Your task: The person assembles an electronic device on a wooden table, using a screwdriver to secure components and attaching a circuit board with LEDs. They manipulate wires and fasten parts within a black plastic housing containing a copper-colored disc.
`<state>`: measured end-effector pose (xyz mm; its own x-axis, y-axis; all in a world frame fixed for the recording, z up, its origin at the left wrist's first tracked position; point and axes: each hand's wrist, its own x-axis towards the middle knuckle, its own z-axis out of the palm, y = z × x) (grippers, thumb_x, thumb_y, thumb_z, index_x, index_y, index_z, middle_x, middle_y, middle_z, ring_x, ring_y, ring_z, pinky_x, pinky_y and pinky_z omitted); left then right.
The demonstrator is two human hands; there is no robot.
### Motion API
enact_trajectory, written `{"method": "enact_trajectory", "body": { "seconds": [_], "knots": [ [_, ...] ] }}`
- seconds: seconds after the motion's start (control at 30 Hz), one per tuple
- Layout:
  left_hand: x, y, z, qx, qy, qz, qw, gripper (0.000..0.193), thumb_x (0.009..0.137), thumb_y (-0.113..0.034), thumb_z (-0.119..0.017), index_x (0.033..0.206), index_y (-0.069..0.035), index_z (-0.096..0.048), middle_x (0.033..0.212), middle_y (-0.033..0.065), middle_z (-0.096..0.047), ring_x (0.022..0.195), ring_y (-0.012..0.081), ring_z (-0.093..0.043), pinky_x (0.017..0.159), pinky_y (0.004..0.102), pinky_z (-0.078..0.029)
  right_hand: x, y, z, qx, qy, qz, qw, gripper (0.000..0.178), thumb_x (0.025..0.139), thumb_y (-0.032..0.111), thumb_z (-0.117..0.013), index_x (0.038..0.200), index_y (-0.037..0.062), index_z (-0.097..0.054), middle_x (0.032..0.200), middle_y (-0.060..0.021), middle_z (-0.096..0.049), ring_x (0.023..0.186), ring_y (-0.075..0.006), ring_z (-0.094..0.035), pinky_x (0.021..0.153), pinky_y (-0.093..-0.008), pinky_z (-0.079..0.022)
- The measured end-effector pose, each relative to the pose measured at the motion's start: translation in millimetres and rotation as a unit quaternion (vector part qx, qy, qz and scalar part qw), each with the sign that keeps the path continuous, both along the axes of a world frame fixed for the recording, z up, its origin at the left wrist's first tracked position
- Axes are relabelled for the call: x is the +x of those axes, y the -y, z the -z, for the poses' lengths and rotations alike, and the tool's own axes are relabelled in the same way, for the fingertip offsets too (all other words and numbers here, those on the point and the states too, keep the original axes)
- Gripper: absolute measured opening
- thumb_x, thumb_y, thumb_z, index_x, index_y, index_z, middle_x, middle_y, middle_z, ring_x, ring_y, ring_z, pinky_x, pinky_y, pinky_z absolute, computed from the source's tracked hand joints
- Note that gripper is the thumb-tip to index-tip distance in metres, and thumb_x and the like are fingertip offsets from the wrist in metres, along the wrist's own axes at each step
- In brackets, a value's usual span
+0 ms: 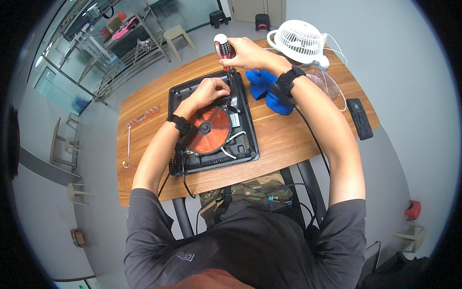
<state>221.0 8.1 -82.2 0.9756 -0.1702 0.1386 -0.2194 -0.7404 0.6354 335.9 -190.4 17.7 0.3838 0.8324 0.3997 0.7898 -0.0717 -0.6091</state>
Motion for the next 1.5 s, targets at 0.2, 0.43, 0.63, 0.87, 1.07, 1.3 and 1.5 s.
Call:
{"method": "enact_trajectory", "body": {
  "seconds": [0.2, 0.43, 0.63, 0.87, 1.07, 1.3, 1.5],
  "knots": [
    [-1, 1, 1, -0.007, -0.010, -0.010, 1.000, 0.014, 0.087, -0.008, -0.078, 0.096, 0.002, -0.075, 0.092, 0.0100, -0.074, 0.087, 0.0178, -0.071, 0.081, 0.0331, -0.056, -2, -1, 6, -0.006, -0.005, -0.008, 1.000, 0.031, 0.088, 0.025, -0.079, 0.099, 0.0008, -0.062, 0.085, -0.0080, -0.068, 0.078, -0.0148, -0.061, 0.075, -0.0324, -0.053],
    [0, -4, 8, -0.045, -0.020, 0.000, 0.999, 0.016, 0.088, -0.008, -0.077, 0.100, 0.002, -0.076, 0.095, 0.0137, -0.076, 0.089, 0.0209, -0.074, 0.082, 0.0337, -0.058, -5, -7, 14, -0.007, -0.009, -0.005, 1.000, 0.031, 0.088, 0.025, -0.079, 0.100, 0.0017, -0.062, 0.085, -0.0080, -0.067, 0.078, -0.0150, -0.061, 0.075, -0.0321, -0.052],
    [-5, -4, 4, -0.064, -0.061, -0.027, 0.996, 0.015, 0.090, -0.008, -0.075, 0.101, 0.002, -0.075, 0.096, 0.0090, -0.077, 0.090, 0.0156, -0.072, 0.085, 0.0316, -0.057, -9, -6, 15, -0.013, -0.016, -0.013, 1.000, 0.031, 0.088, 0.025, -0.078, 0.102, 0.0023, -0.063, 0.085, -0.0086, -0.068, 0.077, -0.0159, -0.061, 0.075, -0.0332, -0.052],
    [-3, -6, 5, -0.052, -0.053, -0.026, 0.997, 0.014, 0.089, -0.008, -0.074, 0.099, 0.002, -0.076, 0.092, 0.0102, -0.077, 0.088, 0.0168, -0.073, 0.084, 0.0318, -0.057, -9, -8, 19, -0.011, -0.009, -0.016, 1.000, 0.032, 0.089, 0.026, -0.078, 0.103, 0.0018, -0.063, 0.087, -0.0091, -0.069, 0.079, -0.0164, -0.062, 0.075, -0.0334, -0.053],
    [-5, -5, 3, -0.052, -0.057, -0.029, 0.997, 0.013, 0.090, -0.009, -0.074, 0.098, 0.001, -0.076, 0.091, 0.0090, -0.077, 0.087, 0.0157, -0.072, 0.083, 0.0316, -0.057, -9, -10, 19, -0.010, -0.003, -0.029, 1.000, 0.032, 0.089, 0.026, -0.078, 0.104, 0.0020, -0.063, 0.086, -0.0093, -0.069, 0.077, -0.0170, -0.063, 0.075, -0.0331, -0.053],
    [-1, -9, 10, -0.082, -0.069, -0.026, 0.994, 0.014, 0.091, -0.008, -0.074, 0.100, 0.003, -0.075, 0.094, 0.0073, -0.076, 0.088, 0.0136, -0.070, 0.085, 0.0306, -0.056, -11, -9, 17, -0.013, -0.005, -0.028, 0.999, 0.033, 0.088, 0.027, -0.078, 0.103, 0.0020, -0.063, 0.085, -0.0101, -0.069, 0.077, -0.0179, -0.063, 0.075, -0.0335, -0.053],
    [0, -11, 14, -0.080, -0.069, -0.037, 0.994, 0.015, 0.090, -0.009, -0.076, 0.099, 0.002, -0.076, 0.095, 0.0081, -0.077, 0.090, 0.0138, -0.070, 0.086, 0.0312, -0.056, -11, -13, 18, -0.017, 0.010, -0.023, 1.000, 0.038, 0.088, 0.030, -0.079, 0.105, 0.0006, -0.063, 0.085, -0.0113, -0.068, 0.078, -0.0190, -0.063, 0.075, -0.0342, -0.053]
  ]
}}
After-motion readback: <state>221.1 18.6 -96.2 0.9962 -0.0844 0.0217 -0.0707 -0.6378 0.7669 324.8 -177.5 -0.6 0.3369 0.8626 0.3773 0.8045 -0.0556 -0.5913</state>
